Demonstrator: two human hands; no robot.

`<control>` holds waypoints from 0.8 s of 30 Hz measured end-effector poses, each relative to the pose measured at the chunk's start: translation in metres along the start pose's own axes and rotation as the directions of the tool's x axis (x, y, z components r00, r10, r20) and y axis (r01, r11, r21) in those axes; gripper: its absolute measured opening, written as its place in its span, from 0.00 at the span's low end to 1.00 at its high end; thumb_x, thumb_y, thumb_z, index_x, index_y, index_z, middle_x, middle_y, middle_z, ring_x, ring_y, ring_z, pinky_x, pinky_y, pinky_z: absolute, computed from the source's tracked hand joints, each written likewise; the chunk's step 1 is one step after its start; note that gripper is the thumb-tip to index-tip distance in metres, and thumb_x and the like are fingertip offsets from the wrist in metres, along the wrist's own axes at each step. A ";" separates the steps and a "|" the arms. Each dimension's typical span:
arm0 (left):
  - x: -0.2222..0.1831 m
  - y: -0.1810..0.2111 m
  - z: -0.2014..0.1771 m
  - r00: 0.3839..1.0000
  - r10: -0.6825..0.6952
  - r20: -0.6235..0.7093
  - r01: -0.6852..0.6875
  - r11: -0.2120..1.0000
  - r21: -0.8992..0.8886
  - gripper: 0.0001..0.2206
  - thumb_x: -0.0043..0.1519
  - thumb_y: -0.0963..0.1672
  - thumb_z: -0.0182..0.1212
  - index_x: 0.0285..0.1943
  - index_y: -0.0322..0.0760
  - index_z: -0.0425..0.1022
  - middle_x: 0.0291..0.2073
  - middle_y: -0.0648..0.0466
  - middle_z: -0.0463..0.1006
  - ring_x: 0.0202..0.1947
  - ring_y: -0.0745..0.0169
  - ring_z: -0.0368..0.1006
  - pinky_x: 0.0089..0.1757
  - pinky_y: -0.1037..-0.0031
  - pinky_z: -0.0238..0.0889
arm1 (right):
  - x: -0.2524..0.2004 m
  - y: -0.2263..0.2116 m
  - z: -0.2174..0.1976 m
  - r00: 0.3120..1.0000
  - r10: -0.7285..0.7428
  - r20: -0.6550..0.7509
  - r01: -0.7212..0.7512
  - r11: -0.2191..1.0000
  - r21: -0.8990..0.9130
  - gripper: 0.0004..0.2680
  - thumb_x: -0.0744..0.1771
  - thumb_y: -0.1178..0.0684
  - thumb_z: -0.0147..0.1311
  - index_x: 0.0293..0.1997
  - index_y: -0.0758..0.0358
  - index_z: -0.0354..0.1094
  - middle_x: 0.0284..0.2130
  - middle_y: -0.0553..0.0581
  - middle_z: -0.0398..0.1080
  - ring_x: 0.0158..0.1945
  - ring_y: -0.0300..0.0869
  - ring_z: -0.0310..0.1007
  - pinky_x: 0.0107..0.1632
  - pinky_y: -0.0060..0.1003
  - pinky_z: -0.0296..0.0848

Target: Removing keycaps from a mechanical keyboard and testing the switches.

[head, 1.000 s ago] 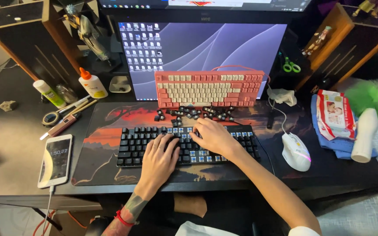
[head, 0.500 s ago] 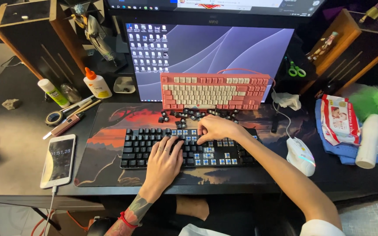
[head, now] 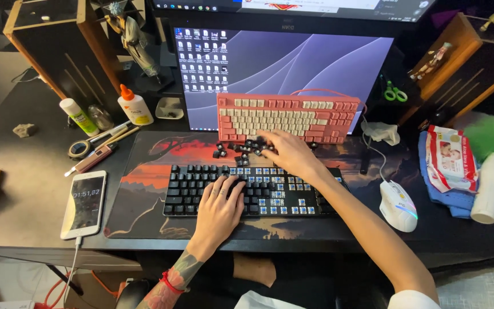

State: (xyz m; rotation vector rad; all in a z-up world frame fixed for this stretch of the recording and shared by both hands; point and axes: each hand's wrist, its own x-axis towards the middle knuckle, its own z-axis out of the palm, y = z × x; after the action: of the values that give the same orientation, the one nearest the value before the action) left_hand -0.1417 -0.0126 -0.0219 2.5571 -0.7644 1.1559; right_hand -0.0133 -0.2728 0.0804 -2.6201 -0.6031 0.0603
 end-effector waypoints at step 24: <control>-0.002 0.001 0.004 1.000 -0.024 0.017 0.025 1.000 -0.017 0.13 0.74 0.44 0.67 0.66 0.44 0.89 0.61 0.47 0.86 0.67 0.44 0.80 0.62 0.57 0.72 | -0.037 -0.021 0.000 0.874 0.095 0.476 -0.074 0.995 -0.061 0.19 0.74 0.42 0.71 0.66 0.70 0.84 0.53 0.65 0.86 0.57 0.59 0.90 0.55 0.53 0.88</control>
State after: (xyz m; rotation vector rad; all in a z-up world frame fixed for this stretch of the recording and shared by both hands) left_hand -0.1411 -0.0141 -0.0260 2.5580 -0.7416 1.1171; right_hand -0.0551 -0.2723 0.0877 -2.6758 -0.6516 0.7530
